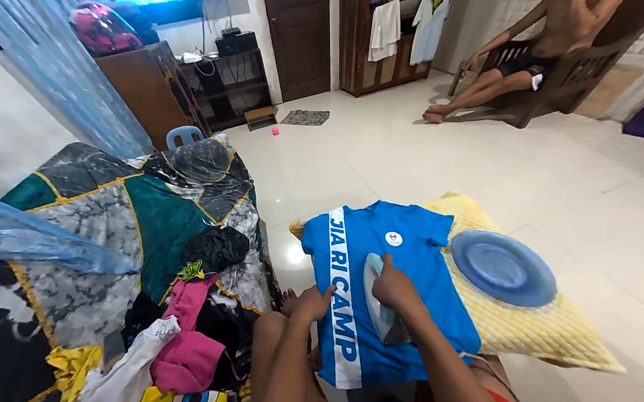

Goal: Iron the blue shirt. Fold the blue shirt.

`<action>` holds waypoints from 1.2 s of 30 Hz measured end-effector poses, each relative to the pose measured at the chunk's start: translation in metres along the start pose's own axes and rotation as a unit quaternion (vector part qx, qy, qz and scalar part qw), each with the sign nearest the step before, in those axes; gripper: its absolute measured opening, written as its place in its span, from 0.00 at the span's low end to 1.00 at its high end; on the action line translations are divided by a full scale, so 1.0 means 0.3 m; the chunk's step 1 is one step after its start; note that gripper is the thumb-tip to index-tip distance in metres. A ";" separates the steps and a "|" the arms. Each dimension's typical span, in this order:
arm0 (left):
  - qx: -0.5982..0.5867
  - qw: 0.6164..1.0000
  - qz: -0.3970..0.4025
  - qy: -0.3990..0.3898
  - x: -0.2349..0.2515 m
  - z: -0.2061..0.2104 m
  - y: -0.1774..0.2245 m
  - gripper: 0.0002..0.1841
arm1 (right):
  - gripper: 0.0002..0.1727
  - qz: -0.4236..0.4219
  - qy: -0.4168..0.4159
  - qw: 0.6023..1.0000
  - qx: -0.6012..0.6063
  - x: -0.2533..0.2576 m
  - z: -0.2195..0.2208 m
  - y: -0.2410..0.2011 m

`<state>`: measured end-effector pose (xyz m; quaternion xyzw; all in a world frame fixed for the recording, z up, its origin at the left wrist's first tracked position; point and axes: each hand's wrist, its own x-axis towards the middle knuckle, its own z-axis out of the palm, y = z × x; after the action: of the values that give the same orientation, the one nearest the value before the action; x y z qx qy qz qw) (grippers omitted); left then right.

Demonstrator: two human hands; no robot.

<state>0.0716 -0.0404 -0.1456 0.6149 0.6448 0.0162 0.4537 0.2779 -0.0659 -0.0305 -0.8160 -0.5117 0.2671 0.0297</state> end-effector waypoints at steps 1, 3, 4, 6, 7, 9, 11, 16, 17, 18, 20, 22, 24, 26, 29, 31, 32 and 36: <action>0.003 1.000 0.005 0.002 -0.002 -0.002 0.000 0.41 | 0.51 0.000 0.003 1.000 0.005 0.016 -0.004 -0.008; 0.006 1.000 0.012 0.006 -0.009 -0.004 0.003 0.40 | 0.50 -0.002 0.009 1.000 0.019 0.053 -0.017 -0.028; 0.007 1.000 0.014 0.005 -0.014 -0.006 0.005 0.40 | 0.50 -0.006 0.013 1.000 0.026 0.077 -0.025 -0.040; 0.005 1.000 0.015 0.005 -0.018 -0.009 0.008 0.39 | 0.50 -0.014 0.026 0.999 0.036 0.130 -0.039 -0.065; 0.006 1.000 0.014 0.005 -0.016 -0.009 0.008 0.39 | 0.50 -0.019 0.029 0.999 0.037 0.158 -0.047 -0.076; 0.012 1.000 0.012 0.003 -0.014 -0.010 0.009 0.40 | 0.51 -0.025 0.032 0.999 0.033 0.213 -0.063 -0.096; 0.017 1.000 0.012 0.003 -0.013 -0.011 0.009 0.40 | 0.50 -0.034 0.034 0.998 0.035 0.256 -0.071 -0.104; 0.038 0.999 0.009 -0.004 -0.020 -0.018 0.016 0.41 | 0.47 -0.047 0.030 0.998 0.029 0.252 -0.067 -0.082; 0.042 0.999 0.009 -0.006 -0.021 -0.019 0.017 0.41 | 0.48 -0.042 0.027 0.998 0.025 0.232 -0.064 -0.076; 0.044 0.999 0.009 -0.006 -0.021 -0.021 0.018 0.41 | 0.49 -0.034 0.023 0.999 0.019 0.208 -0.061 -0.070; 0.043 0.999 0.012 -0.004 -0.021 -0.022 0.016 0.41 | 0.49 -0.014 0.018 1.000 0.011 0.149 -0.045 -0.056; 0.043 0.999 0.013 -0.005 -0.019 -0.022 0.013 0.41 | 0.49 0.002 0.011 1.000 0.005 0.087 -0.027 -0.040; 0.044 0.999 0.011 -0.006 -0.016 -0.024 0.015 0.41 | 0.48 0.009 0.006 1.000 0.000 0.033 -0.014 -0.026; 0.046 0.999 0.008 -0.007 -0.013 -0.022 0.015 0.41 | 0.47 0.013 0.002 1.000 -0.002 0.005 -0.004 -0.017; 0.048 0.999 0.006 -0.006 -0.017 -0.027 0.018 0.41 | 0.46 0.011 -0.001 1.000 0.005 0.014 -0.010 -0.016; 0.050 0.999 0.008 -0.006 -0.019 -0.031 0.020 0.42 | 0.45 0.004 0.005 1.000 0.011 0.041 -0.014 -0.022; 0.051 0.999 0.009 -0.007 -0.021 -0.033 0.021 0.41 | 0.45 -0.002 0.009 1.000 0.014 0.060 -0.019 -0.028; 0.047 0.999 0.004 -0.014 -0.028 -0.033 0.027 0.41 | 0.47 -0.032 0.020 0.999 0.036 0.177 -0.056 -0.066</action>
<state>0.0705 -0.0397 -0.1303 0.6386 0.6360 -0.0208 0.4328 0.2873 -0.0076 -0.0311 -0.8026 -0.5272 0.2681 0.0777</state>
